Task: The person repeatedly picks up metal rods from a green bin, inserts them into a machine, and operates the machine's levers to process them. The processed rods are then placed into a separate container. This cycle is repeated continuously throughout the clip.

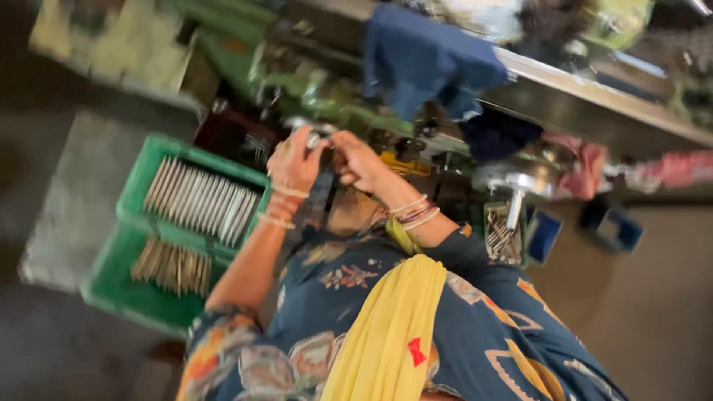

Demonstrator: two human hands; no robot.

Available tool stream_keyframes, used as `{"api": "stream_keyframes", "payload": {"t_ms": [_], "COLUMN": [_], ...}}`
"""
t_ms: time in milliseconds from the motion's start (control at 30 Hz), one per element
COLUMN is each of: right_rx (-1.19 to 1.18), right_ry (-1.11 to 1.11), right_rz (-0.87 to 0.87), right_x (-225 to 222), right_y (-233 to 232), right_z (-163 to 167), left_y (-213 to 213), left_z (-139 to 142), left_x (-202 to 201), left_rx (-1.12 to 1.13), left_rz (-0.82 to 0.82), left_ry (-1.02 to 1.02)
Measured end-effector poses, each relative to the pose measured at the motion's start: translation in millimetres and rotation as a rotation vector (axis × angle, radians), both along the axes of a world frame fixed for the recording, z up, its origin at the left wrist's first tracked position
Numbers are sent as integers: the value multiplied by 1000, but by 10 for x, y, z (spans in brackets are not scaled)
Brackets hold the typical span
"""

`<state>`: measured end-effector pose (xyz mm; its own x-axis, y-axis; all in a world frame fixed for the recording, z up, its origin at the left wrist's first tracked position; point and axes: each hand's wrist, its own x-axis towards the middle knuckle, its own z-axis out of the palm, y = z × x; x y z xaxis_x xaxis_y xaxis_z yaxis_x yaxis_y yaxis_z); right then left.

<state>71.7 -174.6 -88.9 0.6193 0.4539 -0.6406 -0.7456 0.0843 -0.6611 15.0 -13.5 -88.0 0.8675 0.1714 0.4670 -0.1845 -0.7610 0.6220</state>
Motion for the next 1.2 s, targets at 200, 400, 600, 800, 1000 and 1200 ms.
{"api": "stream_keyframes", "payload": {"t_ms": [200,400,600,800,1000,1200], "right_rx": [142,74,21,-179,-129,-89], "right_ry": [131,136,-738,-400,-275,-236], "right_rz": [393,488,54,-217,-377,-474], "right_x": [181,27,-128,14,222,175], "right_y": [-171,-327,-245,-770,-1683,-2226], "right_z": [209,101,-529,-733,-693,-827], "left_y": [234,437,-650,-264,984,1058], "left_z": [16,238,-17,-837,-1402,-1534], "left_x": [-76,-191,-252,-670,-1187,-1276], "left_rx": [47,419,-809,-319,41,43], "left_rz": [-100,-348,296,419,595,583], "left_ry": [-176,-368,383,260,347,215]}}
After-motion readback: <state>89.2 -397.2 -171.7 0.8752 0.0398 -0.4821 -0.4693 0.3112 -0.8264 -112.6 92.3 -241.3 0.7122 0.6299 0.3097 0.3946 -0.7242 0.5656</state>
